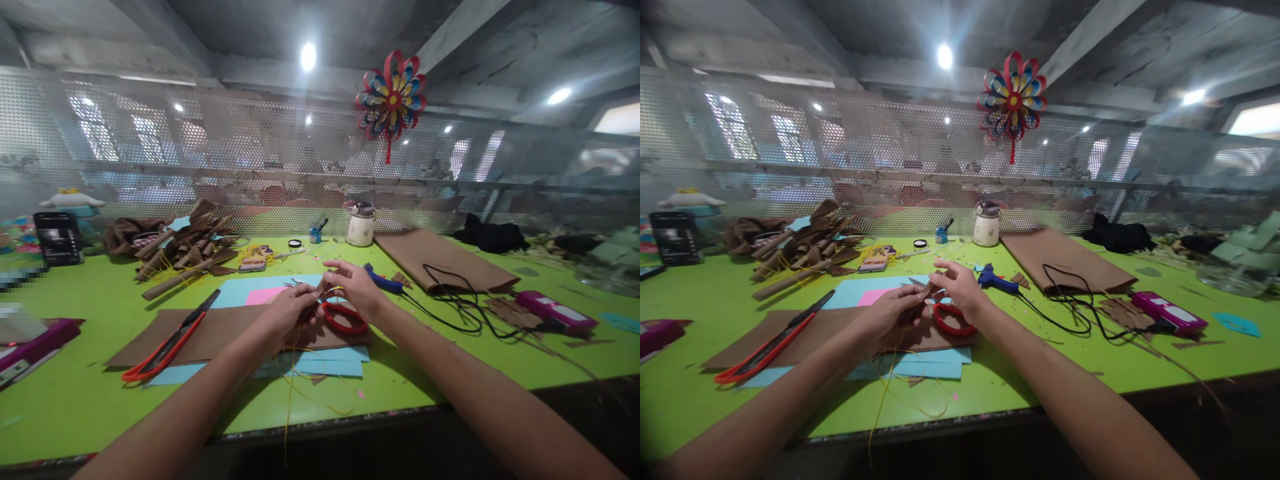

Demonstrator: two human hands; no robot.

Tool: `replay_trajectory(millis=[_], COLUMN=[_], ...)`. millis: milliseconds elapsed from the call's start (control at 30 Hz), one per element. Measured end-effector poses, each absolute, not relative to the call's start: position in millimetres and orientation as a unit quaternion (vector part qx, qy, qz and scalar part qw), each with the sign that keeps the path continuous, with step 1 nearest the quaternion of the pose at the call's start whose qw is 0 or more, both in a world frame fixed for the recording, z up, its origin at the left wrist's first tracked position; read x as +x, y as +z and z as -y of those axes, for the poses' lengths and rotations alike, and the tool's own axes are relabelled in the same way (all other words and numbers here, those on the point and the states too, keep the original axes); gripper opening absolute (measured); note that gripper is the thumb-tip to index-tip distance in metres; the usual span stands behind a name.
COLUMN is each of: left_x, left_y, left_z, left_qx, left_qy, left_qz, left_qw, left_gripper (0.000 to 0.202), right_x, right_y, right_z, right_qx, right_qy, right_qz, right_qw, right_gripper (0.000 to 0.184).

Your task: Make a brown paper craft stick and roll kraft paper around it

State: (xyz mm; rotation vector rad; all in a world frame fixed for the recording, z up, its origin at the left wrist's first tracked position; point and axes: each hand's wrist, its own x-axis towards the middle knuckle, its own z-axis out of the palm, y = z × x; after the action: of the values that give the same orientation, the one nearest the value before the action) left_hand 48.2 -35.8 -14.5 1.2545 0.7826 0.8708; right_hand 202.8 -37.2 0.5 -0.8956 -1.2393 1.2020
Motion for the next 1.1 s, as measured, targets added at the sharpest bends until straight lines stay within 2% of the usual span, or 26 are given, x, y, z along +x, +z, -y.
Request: replay_trajectory(millis=[133, 267, 500, 733, 1100], left_x=[46.6, 45.9, 45.6, 48.0, 42.0], left_y=[-13.3, -5.8, -2.6, -0.3, 0.6], left_z=[36.2, 40.9, 42.3, 47.2, 43.6], left_qx=[0.564, 0.535, 0.568, 0.54, 0.518], left_qy=[0.386, 0.356, 0.341, 0.312, 0.301], left_qz=[-0.341, -0.353, -0.297, -0.321, -0.273], left_qw=[0.645, 0.68, 0.688, 0.713, 0.753], left_gripper=[0.017, 0.025, 0.015, 0.018, 0.02], right_x=[201.7, 203.5, 207.6, 206.7, 203.8], right_y=[-4.5, -6.6, -5.9, -7.4, -6.0], right_z=[34.1, 30.5, 28.0, 28.2, 30.3], right_qx=[-0.389, -0.388, -0.382, -0.385, -0.382], right_qy=[0.478, 0.468, 0.449, 0.405, 0.387], right_qz=[0.551, 0.552, 0.566, 0.615, 0.64], right_qw=[0.563, 0.571, 0.576, 0.557, 0.543], right_gripper=[0.046, 0.044, 0.042, 0.038, 0.034])
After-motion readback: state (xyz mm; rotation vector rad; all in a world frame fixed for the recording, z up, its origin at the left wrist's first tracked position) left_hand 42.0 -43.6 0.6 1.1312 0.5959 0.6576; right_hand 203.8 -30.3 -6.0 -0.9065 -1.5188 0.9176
